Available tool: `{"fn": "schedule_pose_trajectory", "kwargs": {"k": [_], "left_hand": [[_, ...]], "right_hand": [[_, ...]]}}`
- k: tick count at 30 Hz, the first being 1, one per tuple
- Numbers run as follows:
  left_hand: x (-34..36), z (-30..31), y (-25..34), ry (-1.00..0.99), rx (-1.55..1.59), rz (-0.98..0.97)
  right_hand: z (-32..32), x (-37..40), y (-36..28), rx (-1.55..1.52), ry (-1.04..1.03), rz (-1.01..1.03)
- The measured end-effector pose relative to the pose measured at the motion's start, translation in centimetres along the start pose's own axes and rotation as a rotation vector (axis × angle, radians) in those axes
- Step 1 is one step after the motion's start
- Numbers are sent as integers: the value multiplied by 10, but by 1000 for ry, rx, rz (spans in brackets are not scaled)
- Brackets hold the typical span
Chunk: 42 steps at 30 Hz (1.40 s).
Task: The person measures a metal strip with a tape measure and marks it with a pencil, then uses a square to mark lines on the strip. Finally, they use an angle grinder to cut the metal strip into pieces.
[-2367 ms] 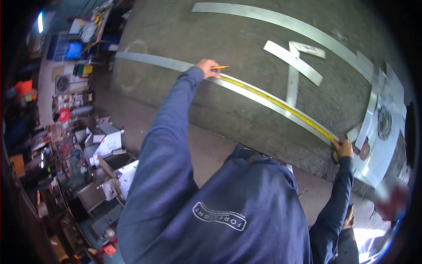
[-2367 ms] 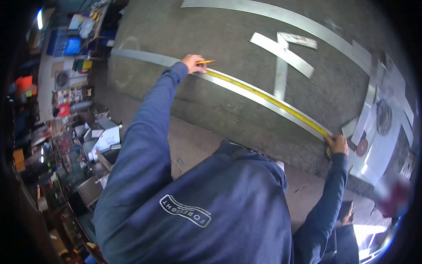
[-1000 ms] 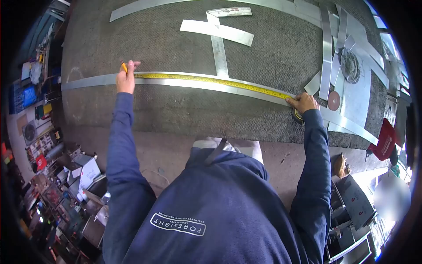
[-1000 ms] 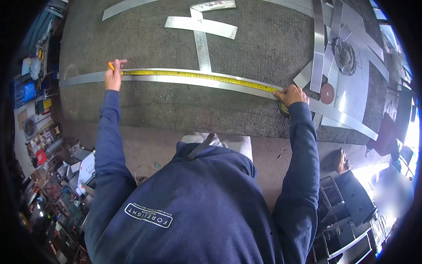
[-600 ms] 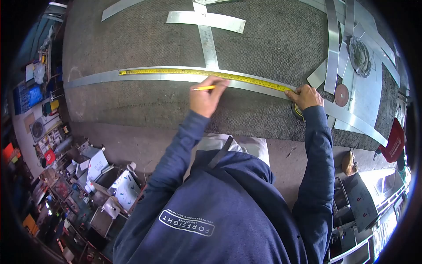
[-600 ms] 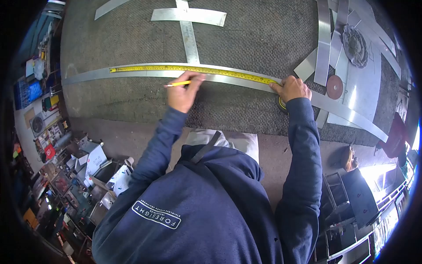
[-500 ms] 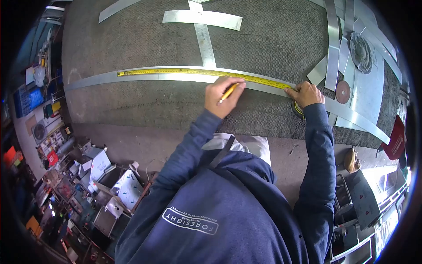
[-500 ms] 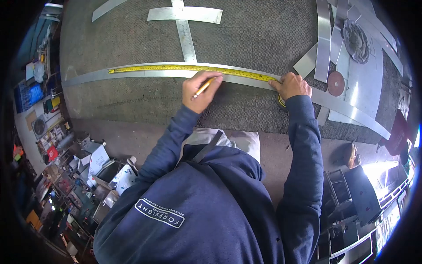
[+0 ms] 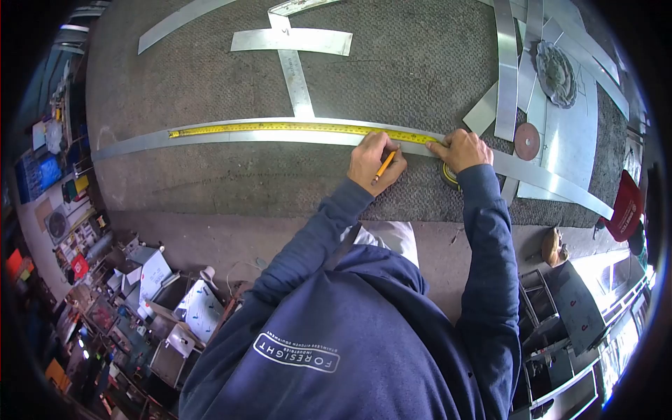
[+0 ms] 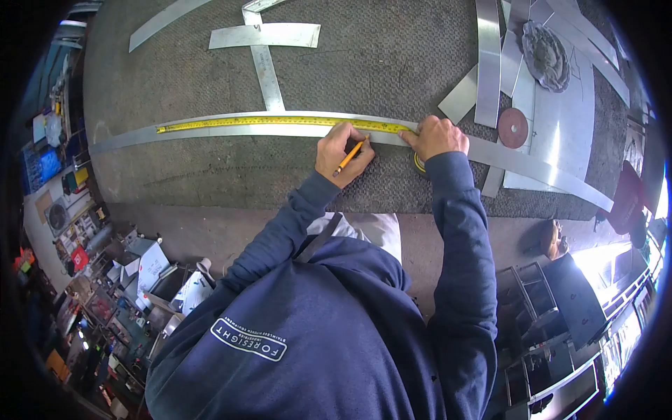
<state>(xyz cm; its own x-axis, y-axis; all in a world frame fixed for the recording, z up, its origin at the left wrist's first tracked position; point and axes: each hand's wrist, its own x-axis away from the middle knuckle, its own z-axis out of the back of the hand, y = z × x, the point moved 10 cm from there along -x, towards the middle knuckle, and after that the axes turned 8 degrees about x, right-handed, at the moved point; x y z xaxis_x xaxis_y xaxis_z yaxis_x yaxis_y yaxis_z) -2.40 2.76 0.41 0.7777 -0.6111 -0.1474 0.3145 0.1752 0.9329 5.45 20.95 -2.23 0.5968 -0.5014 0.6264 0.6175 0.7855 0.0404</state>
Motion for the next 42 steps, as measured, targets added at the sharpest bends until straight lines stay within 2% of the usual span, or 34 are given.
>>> {"fn": "schedule_pose_trajectory", "kwargs": {"k": [6, 21, 23, 24, 26, 27, 29, 31, 33, 35, 41, 42], "left_hand": [[2, -3, -3, 47, -40, -12], [1, -4, 1, 67, -100, -39], [-3, -11, -5, -105, -88, 79], [-3, -7, -4, -97, -90, 73], [3, 3, -16, -73, 83, 191], [6, 11, -16, -59, 77, 173], [18, 44, -13, 127, 75, 104], [43, 77, -12, 231, 19, 135], [75, 110, -8, 337, -10, 178], [118, 136, -17, 407, -71, 290], [270, 176, -42, 617, -189, 397], [297, 176, -48, 650, -80, 526]], "right_hand": [[-9, -4, 2, 1, -66, 4], [-9, -6, 1, 3, -26, 28], [-6, -3, -1, -7, -50, 21], [-4, -2, -1, -5, -41, 26], [-1, -2, -1, -14, -1, 37], [2, -2, -2, -12, 20, 46], [1, -2, -1, -35, 3, 46], [1, -5, 0, -14, 69, 63], [-5, -6, 0, -23, 17, 68], [-1, -4, 0, -34, 58, 62], [-7, -15, 0, 20, 98, 73], [-9, -19, -1, 34, 105, 92]]}}
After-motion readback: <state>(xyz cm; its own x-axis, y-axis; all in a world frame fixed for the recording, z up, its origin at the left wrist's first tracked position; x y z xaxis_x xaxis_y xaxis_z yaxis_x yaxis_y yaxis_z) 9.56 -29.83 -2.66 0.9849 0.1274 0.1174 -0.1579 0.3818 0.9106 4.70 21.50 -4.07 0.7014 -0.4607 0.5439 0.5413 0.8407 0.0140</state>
